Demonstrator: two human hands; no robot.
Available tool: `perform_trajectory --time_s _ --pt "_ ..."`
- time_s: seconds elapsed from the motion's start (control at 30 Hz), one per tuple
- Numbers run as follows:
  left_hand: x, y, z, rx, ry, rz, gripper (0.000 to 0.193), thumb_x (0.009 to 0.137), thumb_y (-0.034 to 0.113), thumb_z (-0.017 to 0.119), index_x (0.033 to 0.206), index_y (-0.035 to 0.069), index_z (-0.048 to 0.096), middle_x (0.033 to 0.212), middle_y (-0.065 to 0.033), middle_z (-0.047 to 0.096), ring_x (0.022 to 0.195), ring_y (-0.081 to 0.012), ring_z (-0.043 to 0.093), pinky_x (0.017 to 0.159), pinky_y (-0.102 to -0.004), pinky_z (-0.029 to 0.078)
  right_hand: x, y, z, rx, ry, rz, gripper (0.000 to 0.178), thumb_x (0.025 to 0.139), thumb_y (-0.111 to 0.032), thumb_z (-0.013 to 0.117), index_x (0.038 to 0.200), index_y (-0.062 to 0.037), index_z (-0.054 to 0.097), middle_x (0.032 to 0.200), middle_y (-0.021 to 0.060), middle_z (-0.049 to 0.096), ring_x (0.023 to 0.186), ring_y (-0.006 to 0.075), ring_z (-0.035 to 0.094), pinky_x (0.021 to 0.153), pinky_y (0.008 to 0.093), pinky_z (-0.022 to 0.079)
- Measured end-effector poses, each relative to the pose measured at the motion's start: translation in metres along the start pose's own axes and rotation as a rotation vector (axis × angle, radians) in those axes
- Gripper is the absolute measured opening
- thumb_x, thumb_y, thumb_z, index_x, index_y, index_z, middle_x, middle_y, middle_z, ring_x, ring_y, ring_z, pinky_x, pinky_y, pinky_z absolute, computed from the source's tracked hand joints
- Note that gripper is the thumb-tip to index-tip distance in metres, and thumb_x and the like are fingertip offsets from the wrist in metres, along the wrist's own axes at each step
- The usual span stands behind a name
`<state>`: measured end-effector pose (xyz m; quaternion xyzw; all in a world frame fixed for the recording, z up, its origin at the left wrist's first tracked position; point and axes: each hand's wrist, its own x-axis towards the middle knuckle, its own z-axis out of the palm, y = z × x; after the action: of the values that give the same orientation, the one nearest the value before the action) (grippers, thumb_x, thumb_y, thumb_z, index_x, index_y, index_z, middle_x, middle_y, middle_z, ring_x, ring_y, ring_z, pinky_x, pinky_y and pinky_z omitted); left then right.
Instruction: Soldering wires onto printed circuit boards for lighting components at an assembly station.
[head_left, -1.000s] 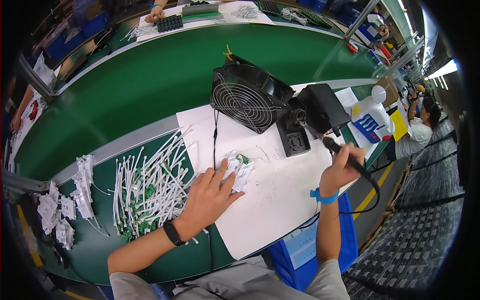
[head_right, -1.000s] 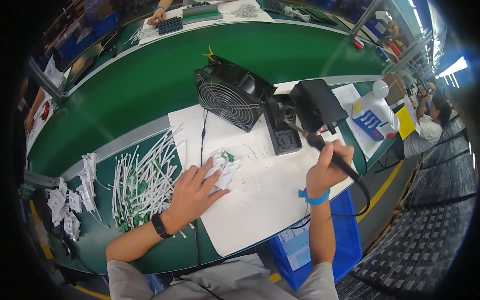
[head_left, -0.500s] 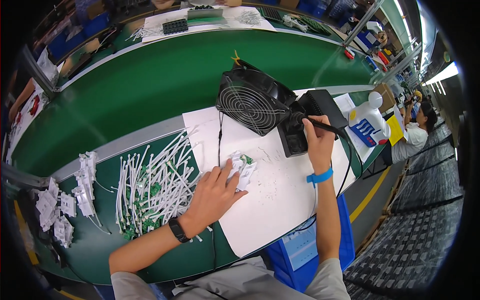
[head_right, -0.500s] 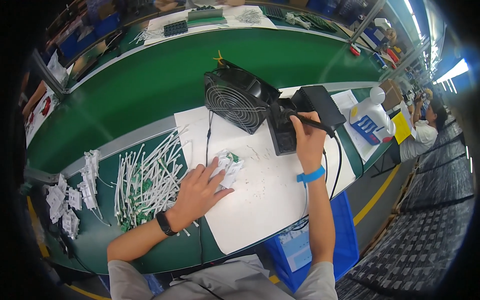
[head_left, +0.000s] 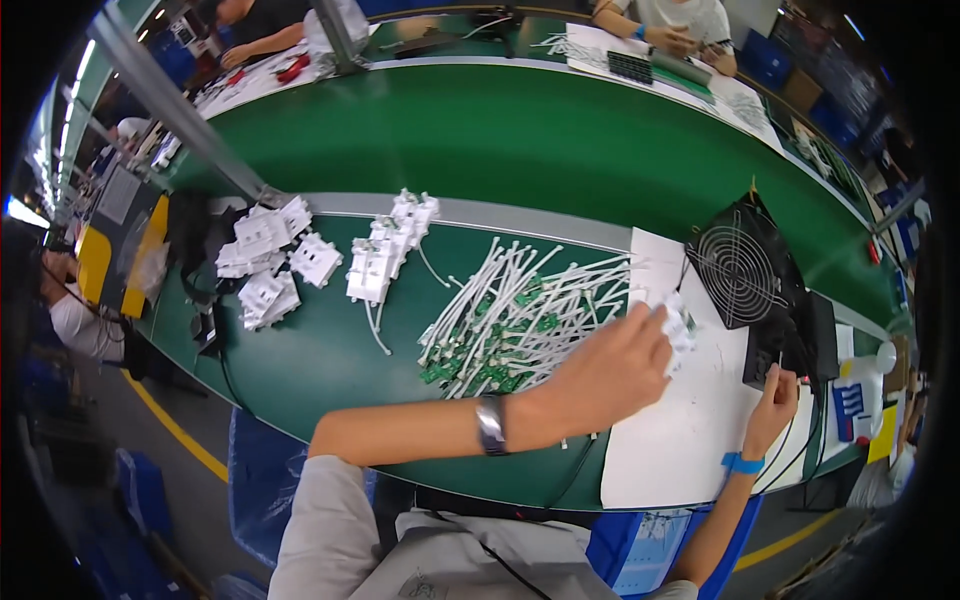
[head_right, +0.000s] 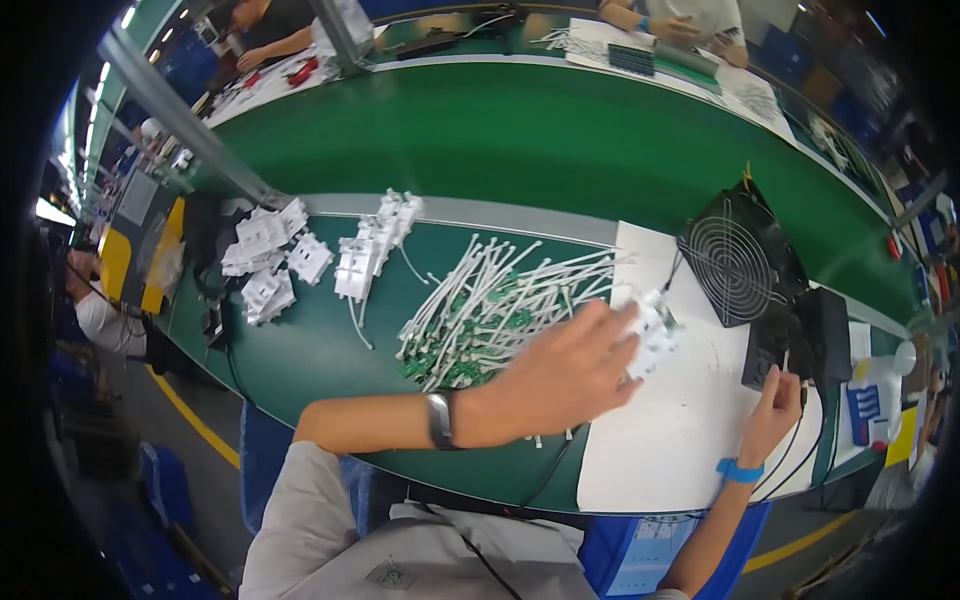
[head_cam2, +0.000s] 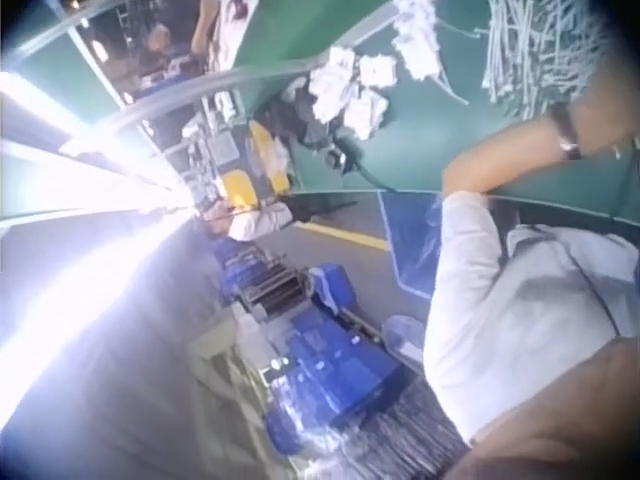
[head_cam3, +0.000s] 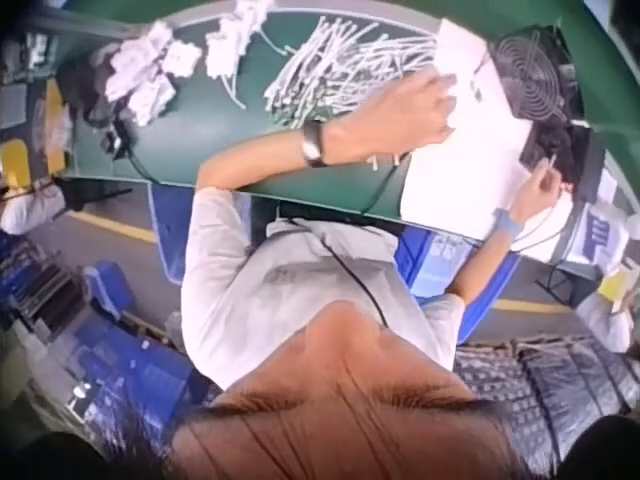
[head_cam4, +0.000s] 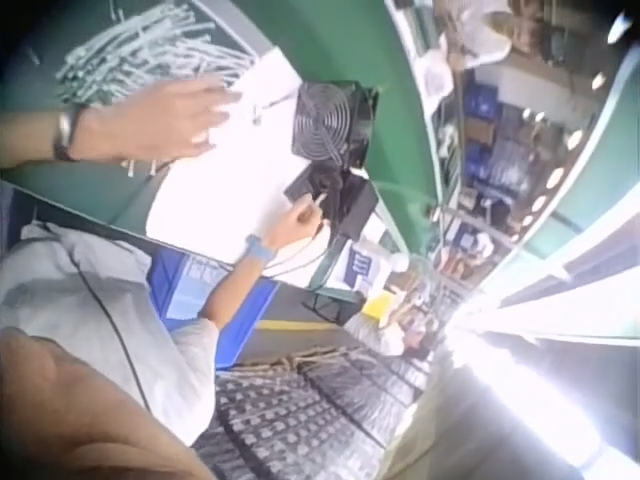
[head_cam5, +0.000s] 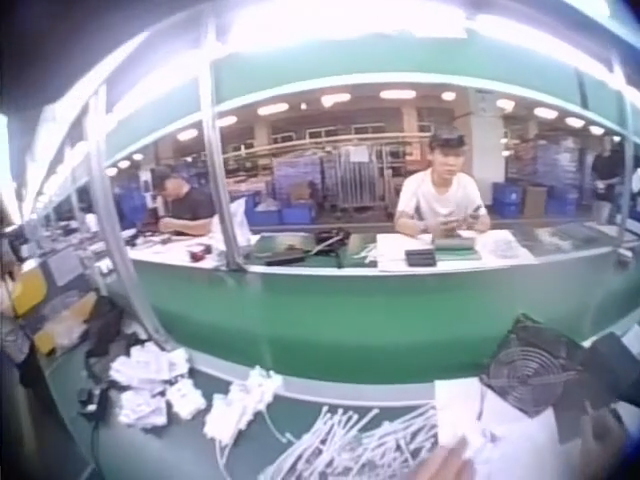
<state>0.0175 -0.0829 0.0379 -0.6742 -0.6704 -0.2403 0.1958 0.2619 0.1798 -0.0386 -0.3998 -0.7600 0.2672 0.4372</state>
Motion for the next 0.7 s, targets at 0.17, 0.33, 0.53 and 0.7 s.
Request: perform_trajectory --time_s 0.17,0.33,0.53,0.7 --pt "-0.067 -0.060 -0.089 -0.011 0.238 -0.474 0.032 0.076 0.018 0.085 0.100 0.003 0.070 0.118 -0.0157 0.070 0.100 -0.0341 0.061 0.087 -0.0418 0.053 -0.009 0.007 -0.004 0.002 -0.016 -0.025 0.030 0.106 -0.020 0.062 0.082 -0.0030 0.056 0.067 -0.0046 0.039 0.063 0.0048 0.029 0.055 0.0285 0.022" --pt "-0.178 -0.087 -0.129 0.361 0.298 -0.757 0.030 0.073 0.012 0.088 0.098 0.004 0.073 0.115 -0.0145 0.074 0.097 -0.0339 0.067 0.085 -0.0425 0.055 -0.011 -0.003 -0.005 -0.041 -0.030 -0.073 0.034 0.107 -0.021 0.061 0.080 -0.0012 0.055 0.066 -0.0015 0.040 0.063 0.0068 0.030 0.055 0.0300 0.023" --pt "-0.219 -0.088 -0.102 0.293 0.262 -0.958 0.031 0.077 0.016 0.088 0.098 0.000 0.072 0.124 -0.0191 0.070 0.101 -0.0370 0.065 0.087 -0.0437 0.054 -0.010 -0.004 0.002 -0.047 -0.075 -0.113 0.035 0.107 -0.023 0.060 0.081 -0.0003 0.056 0.066 0.0005 0.044 0.063 0.0076 0.031 0.055 0.0308 0.024" --pt "-0.216 -0.088 -0.108 0.296 0.197 -1.034 0.040 0.082 0.023 0.085 0.112 -0.001 0.071 0.128 -0.0218 0.069 0.112 -0.0392 0.065 0.095 -0.0459 0.053 -0.016 -0.024 0.003 -0.116 -0.125 -0.138 0.034 0.107 -0.021 0.060 0.080 -0.0006 0.056 0.065 -0.0003 0.045 0.062 0.0075 0.032 0.055 0.0304 0.025"
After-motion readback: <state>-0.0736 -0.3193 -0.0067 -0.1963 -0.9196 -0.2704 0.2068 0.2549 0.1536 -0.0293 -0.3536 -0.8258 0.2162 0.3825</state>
